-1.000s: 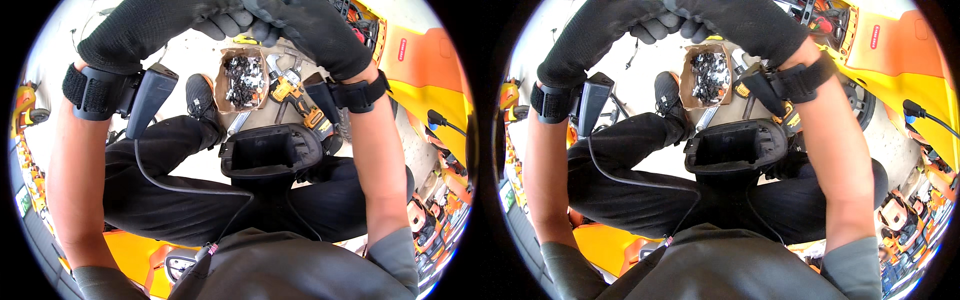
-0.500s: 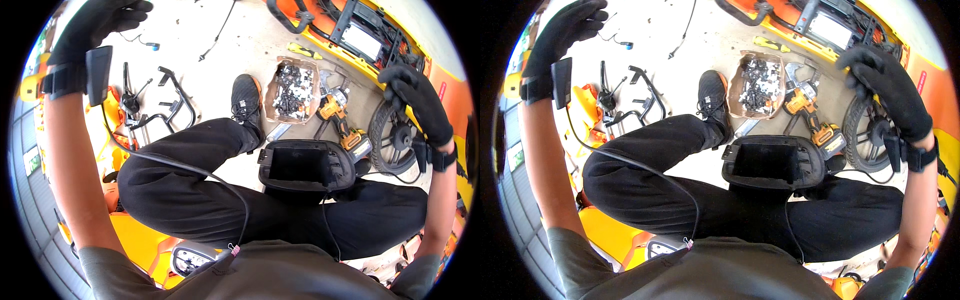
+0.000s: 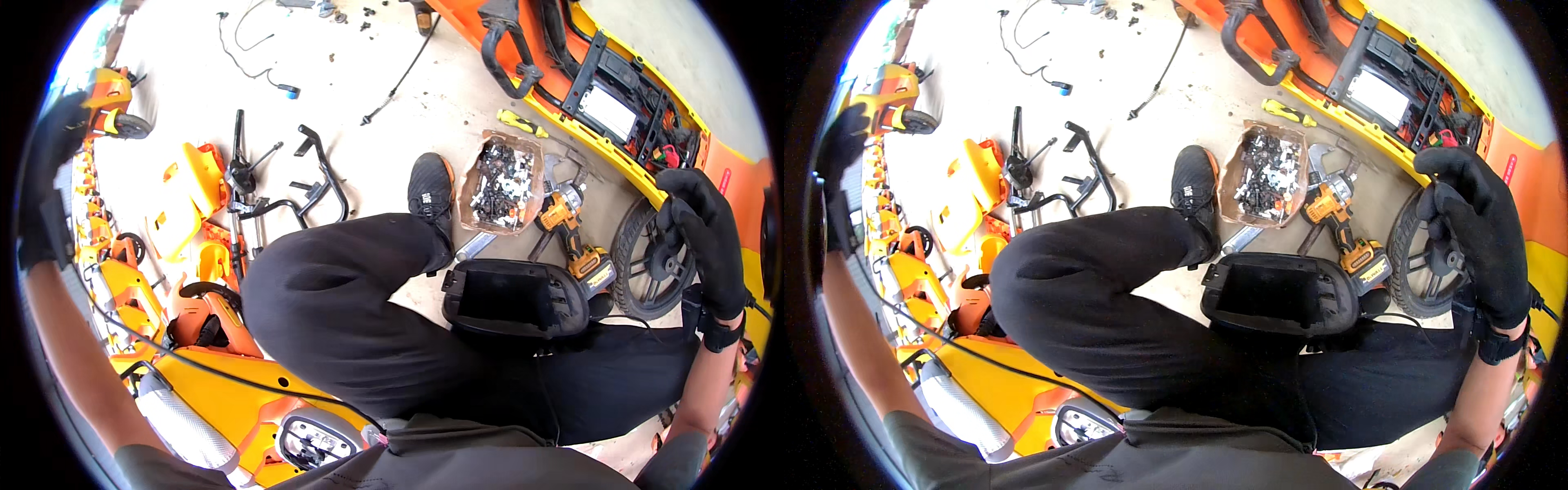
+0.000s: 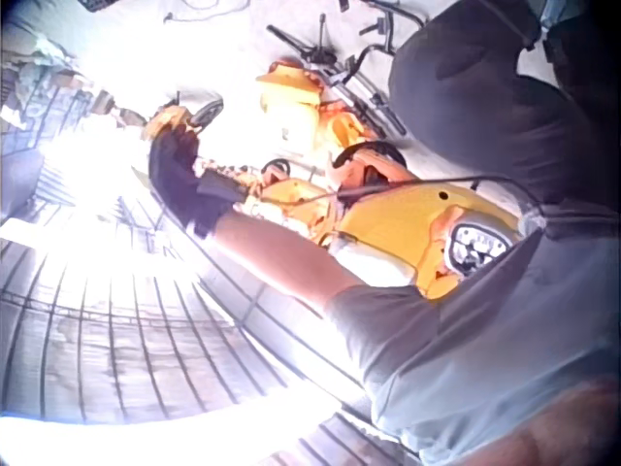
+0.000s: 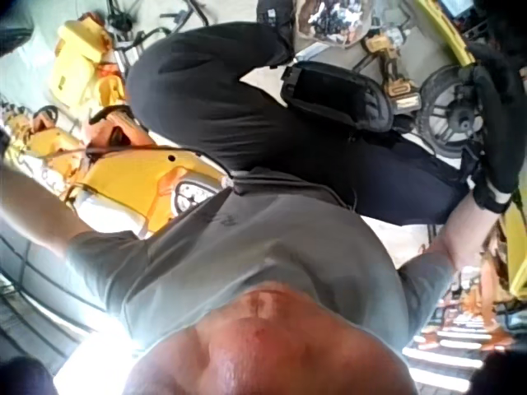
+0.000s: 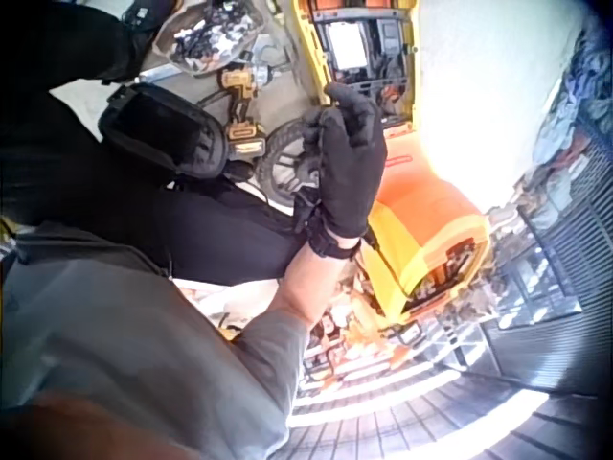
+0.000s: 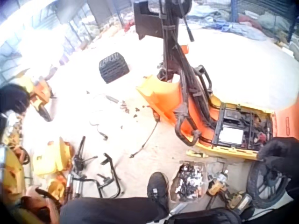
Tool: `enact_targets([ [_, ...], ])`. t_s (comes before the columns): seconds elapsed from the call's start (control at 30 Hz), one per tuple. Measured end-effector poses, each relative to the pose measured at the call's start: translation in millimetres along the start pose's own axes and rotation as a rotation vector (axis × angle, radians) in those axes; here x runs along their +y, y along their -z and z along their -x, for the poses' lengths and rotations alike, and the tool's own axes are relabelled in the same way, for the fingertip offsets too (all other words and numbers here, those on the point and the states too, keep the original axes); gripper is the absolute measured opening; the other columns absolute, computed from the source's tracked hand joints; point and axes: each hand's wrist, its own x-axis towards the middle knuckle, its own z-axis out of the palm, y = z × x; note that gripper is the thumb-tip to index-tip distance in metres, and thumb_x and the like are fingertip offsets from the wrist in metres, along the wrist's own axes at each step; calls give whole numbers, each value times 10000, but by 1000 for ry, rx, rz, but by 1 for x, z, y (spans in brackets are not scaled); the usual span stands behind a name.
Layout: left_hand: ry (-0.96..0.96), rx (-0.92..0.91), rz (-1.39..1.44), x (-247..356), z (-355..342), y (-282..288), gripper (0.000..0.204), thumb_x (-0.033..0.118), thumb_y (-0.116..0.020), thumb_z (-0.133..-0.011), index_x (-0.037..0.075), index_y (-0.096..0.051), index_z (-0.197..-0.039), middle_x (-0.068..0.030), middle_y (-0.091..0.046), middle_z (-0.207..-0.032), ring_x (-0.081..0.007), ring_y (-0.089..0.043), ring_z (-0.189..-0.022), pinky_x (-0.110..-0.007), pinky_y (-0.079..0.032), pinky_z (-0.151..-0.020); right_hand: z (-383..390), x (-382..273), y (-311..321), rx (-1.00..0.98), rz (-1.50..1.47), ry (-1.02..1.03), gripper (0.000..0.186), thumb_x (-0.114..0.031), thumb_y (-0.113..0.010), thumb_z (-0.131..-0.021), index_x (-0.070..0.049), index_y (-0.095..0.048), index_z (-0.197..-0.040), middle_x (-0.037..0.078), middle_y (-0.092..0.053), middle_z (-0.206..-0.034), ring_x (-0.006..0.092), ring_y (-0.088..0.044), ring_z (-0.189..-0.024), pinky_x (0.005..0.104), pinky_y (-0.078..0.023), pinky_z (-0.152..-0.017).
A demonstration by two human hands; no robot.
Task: The person uses a power tool to remove screws from a motorcycle component, picks up small parts from a cardboard box, and places a new component onto the vehicle frame.
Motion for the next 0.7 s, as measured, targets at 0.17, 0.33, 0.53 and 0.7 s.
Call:
enact_targets([
  [0.17,-15,-329,-61,-80,34,-141,286,141,-623,-836,64,-610,-1111,-115,-661,-980,-213,-655,-867,-323,-536,-742,-4,17,-13,-21,-38,-19,229,-104,-493,-957,-39,-569,-1163,7,-561,-812,48,-517,-663,210,-433,-571],
  [0.33,-349,-541,-423,-176,54,-337,260,90,-628,-770,63,-631,-1029,-114,-677,-886,-242,-667,-778,-349,-544,-691,-11,34,-40,-45,-60,-150,229,-68,-494,-942,-23,-604,-1138,4,-602,-875,50,-526,-679,201,-432,-606],
  [0.53,526,-108,-3,-95,49,-468,564,81,-578,-795,201,-524,-1344,-276,-573,-1163,-423,-603,-1059,-475,-493,-921,-23,45,-70,3,-20,-236,276,-15,-494,-909,-18,-611,-1159,19,-630,-946,53,-541,-715,207,-440,-644],
  [0.7,422,170,68,-103,27,-481,595,125,-689,-811,267,-531,-1366,-228,-493,-1242,-389,-598,-1063,-448,-505,-895,-52,48,-106,-93,-47,-353,290,-2,-500,-875,-19,-622,-1138,10,-576,-841,80,-547,-687,230,-458,-635],
])
